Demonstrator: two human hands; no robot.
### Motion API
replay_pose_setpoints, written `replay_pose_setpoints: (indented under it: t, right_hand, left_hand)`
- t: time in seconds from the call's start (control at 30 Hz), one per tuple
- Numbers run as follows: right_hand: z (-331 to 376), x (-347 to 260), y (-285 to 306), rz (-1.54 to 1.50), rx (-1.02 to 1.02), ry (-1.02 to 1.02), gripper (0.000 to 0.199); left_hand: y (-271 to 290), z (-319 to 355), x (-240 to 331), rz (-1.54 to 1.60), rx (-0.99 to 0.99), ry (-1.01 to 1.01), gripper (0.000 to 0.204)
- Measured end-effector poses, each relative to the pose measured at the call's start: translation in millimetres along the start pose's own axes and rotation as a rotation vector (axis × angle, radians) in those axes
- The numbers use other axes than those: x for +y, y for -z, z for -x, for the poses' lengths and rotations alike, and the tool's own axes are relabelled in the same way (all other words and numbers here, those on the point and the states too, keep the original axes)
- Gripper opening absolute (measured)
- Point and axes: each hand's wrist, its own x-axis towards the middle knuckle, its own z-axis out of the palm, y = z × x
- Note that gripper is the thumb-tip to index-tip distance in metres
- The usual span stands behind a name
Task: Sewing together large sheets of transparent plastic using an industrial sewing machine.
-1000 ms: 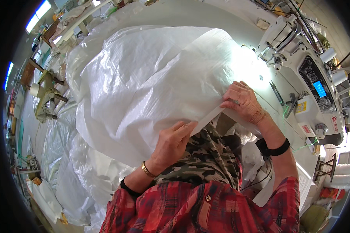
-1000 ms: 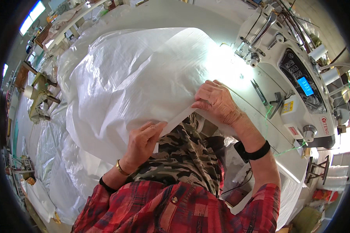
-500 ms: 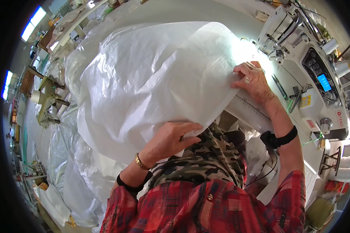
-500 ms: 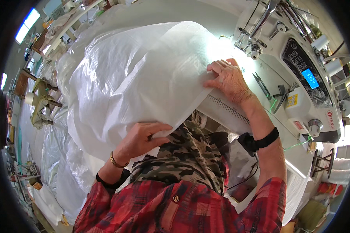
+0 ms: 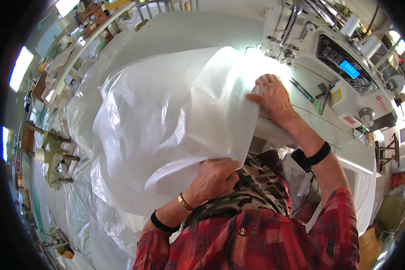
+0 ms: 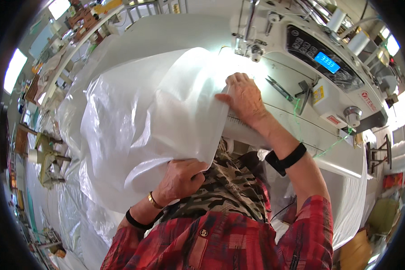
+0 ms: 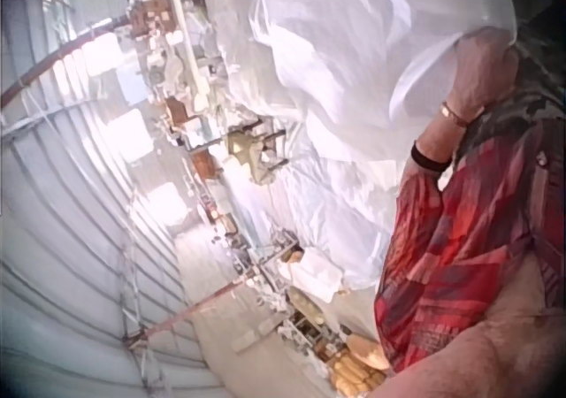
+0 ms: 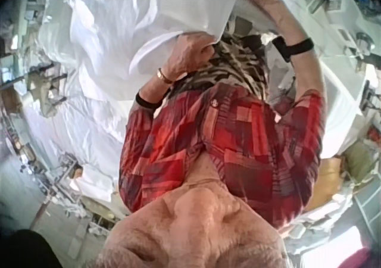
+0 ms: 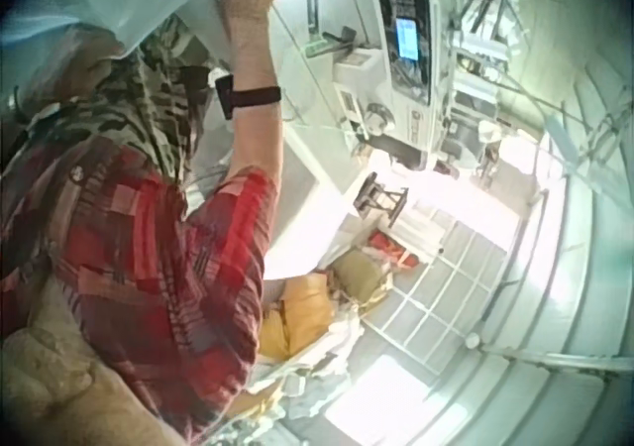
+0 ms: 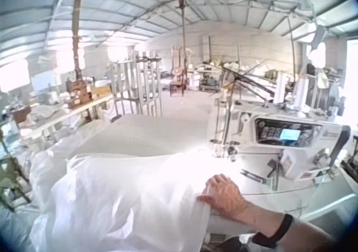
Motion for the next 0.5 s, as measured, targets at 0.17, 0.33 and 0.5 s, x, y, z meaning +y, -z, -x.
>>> replay_pose_setpoints:
  t: [0.17,0.33,0.5]
  right_hand:
    - [15,-4,15,-0.061,-0.015,0.02,0.062]
    - [16,1,11,-0.015,0.007,0.084,0.071]
    - [18,-2,16,-0.026,-0.057,0.012,0.073]
  left_hand:
    - [3,-8,-7,-0.114,-0.06,-0.023,0.013]
    - [6,-37,-17,-0.248,0.002,-0.099,0.011]
    - [7,-84,-19,-0.278,0.008,-0.15,0.002]
